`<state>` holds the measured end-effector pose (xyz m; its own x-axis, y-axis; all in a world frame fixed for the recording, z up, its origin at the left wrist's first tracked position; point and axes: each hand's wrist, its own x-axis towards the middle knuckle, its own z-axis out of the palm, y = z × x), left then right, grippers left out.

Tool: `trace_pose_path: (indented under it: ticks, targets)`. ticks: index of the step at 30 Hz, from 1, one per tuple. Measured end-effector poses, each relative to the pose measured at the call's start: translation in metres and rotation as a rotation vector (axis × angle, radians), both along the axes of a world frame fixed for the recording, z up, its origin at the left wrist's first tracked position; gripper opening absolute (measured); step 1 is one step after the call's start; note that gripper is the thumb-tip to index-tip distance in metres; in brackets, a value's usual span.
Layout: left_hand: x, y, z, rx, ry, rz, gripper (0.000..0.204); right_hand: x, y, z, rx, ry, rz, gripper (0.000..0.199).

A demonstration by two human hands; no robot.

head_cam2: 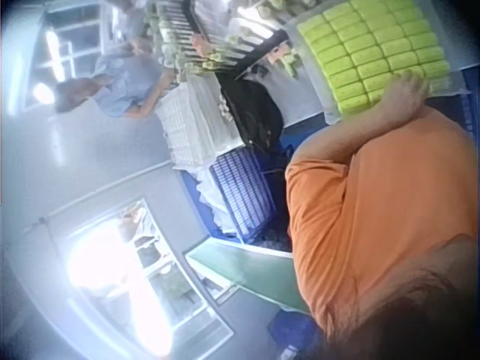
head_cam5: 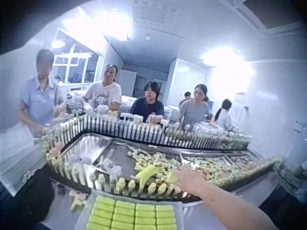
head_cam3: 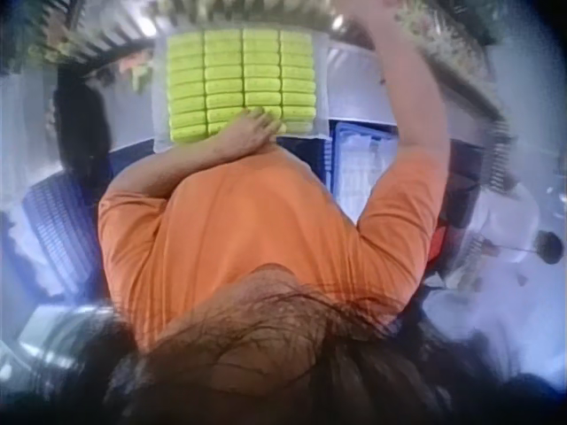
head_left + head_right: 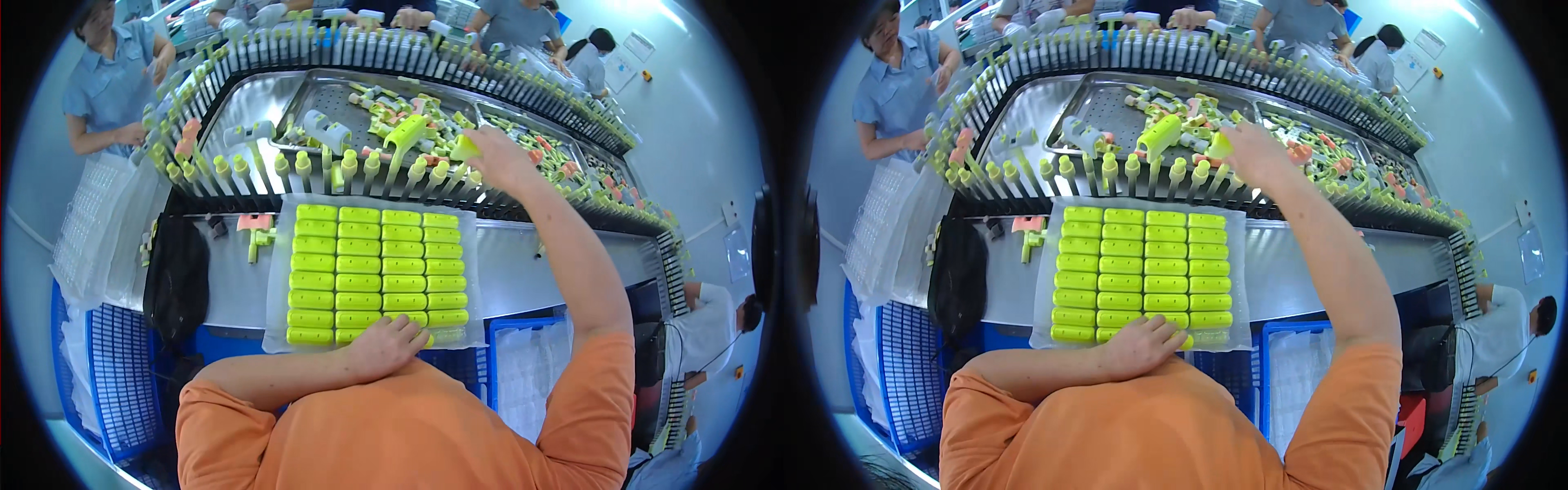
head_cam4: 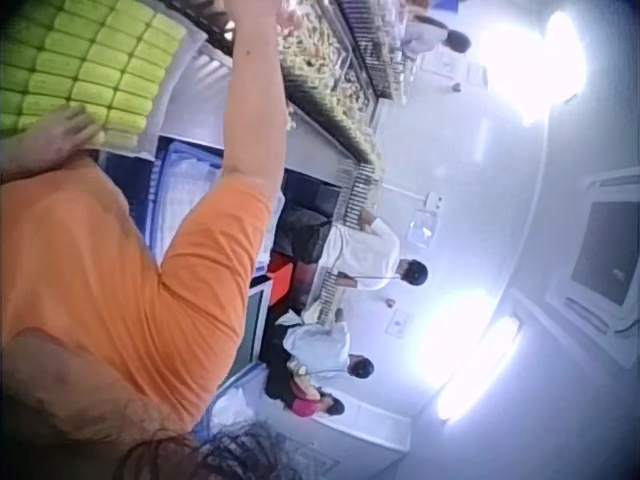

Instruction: The person takes plastic parts from the conveyor pegs and places them into slots of a plastic tray by hand, retrieving new trays from a crate to continue packing them.

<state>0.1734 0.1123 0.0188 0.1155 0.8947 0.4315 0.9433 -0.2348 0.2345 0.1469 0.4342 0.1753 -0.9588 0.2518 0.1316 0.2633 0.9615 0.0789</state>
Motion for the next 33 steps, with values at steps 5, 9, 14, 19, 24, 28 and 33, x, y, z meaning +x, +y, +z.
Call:
trace_pose_path:
  ticks: [5, 9, 14, 19, 24, 28, 33]
  targets:
    - [0.001, -0.007, -0.018, 0.105, -0.09, -0.156, 0.025, -0.043, 0.006, 0.014, -0.19, -0.187, 0.059, 0.045]
    - [-0.008, -0.009, -0.015, 0.042, -0.198, 0.063, 0.024, -0.073, -0.035, 0.011, -0.065, -0.162, 0.109, 0.042]
    - [-0.003, -0.013, -0.001, -0.124, -0.035, 0.137, 0.026, -0.067, -0.076, -0.005, 0.257, 0.204, 0.375, 0.018]
    - [-0.078, -0.009, 0.043, 0.04, -0.271, 0.193, 0.034, -0.032, -0.11, 0.001, 0.082, 0.488, 0.588, 0.036]
    - [-0.254, 0.009, 0.153, 0.184, 0.189, 0.995, 0.061, 0.041, -0.132, -0.048, -0.238, 0.245, 0.544, 0.041]
    - [-0.36, 0.001, 0.158, -0.439, 0.07, 0.781, 0.032, 0.087, -0.101, -0.073, -0.352, 0.264, 0.28, 0.043]
    - [-0.383, -0.024, 0.169, -0.506, 0.093, 0.652, 0.03, 0.179, -0.009, -0.115, -0.385, 0.235, -0.289, 0.037]
